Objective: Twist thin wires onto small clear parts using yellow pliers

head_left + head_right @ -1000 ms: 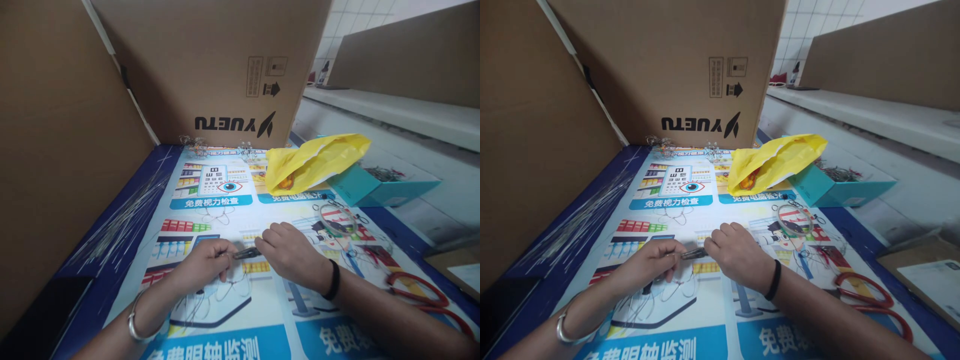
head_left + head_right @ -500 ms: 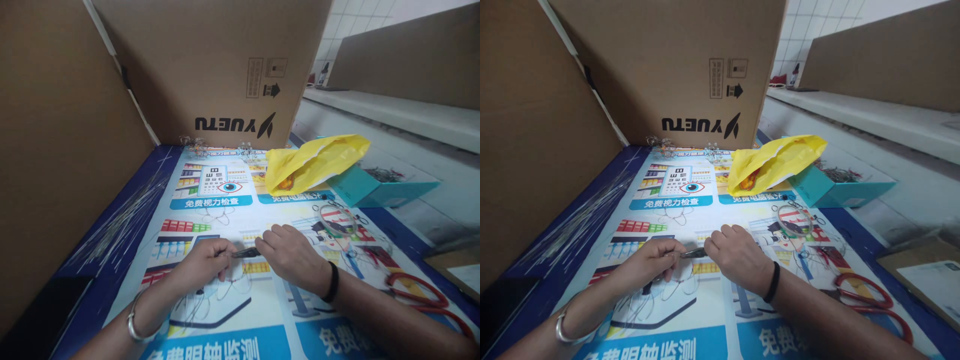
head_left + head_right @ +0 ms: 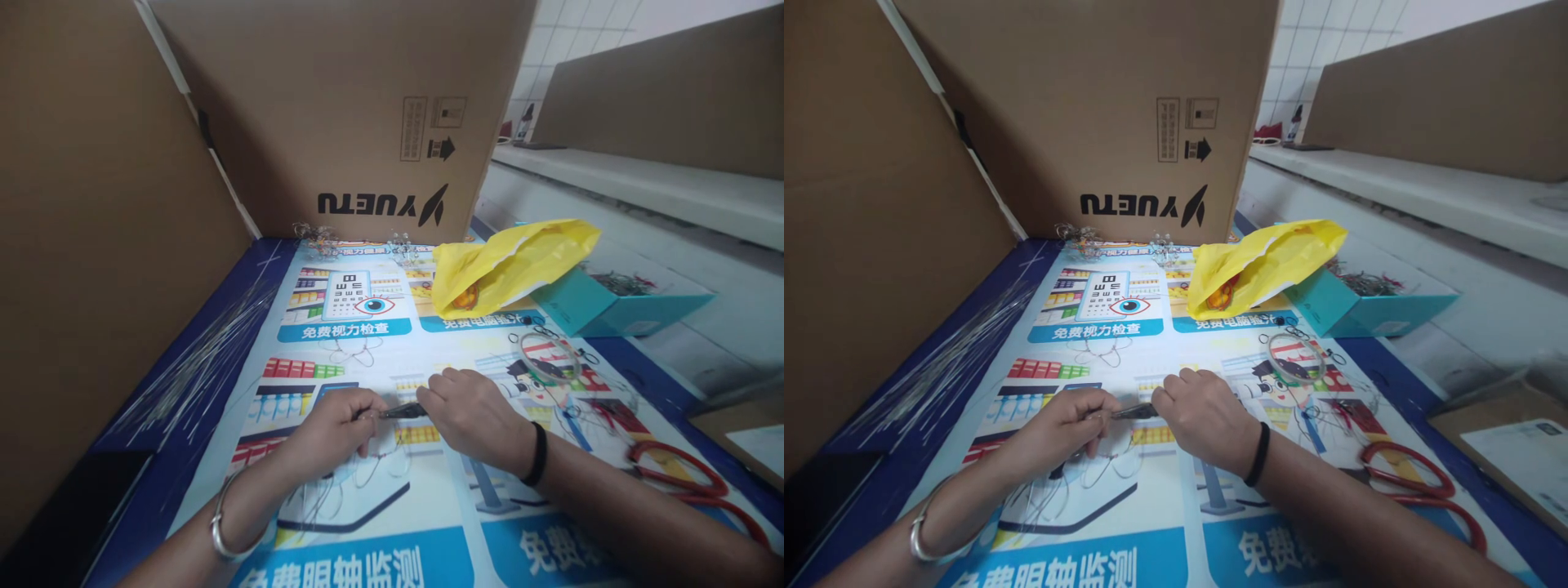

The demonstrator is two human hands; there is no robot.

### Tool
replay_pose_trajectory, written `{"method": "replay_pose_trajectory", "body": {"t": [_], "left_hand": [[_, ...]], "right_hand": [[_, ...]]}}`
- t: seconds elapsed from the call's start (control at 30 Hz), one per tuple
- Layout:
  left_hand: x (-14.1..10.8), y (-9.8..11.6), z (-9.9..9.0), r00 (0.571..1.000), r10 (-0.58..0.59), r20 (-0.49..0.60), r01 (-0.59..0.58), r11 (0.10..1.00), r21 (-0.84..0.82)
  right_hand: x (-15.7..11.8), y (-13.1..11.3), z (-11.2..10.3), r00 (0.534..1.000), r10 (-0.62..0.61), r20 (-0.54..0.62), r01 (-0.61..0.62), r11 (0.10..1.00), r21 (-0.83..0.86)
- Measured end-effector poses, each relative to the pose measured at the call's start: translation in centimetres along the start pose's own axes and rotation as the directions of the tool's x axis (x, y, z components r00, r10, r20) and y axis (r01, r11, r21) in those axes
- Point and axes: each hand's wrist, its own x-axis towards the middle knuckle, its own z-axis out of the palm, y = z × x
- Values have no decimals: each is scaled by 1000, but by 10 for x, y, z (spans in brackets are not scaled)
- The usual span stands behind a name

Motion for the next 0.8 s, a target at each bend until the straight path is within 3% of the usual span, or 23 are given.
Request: {"method": "replay_pose_trajectory", "body": {"t": [0.43,0.67,0.8], "left_hand": [[-1,3,-1,1000,23,1,-23,999,47],[-1,2,-7,984,33,177,-35,999,8],[0,-1,-11,936,149,319,-159,987,5]], "right_hand": [[3,3,1,1000,13,13,-14,997,82],[6,9,-5,994,-104,46,99,991,90],[7,9,-10,981,-188,54,183,980,78]]}}
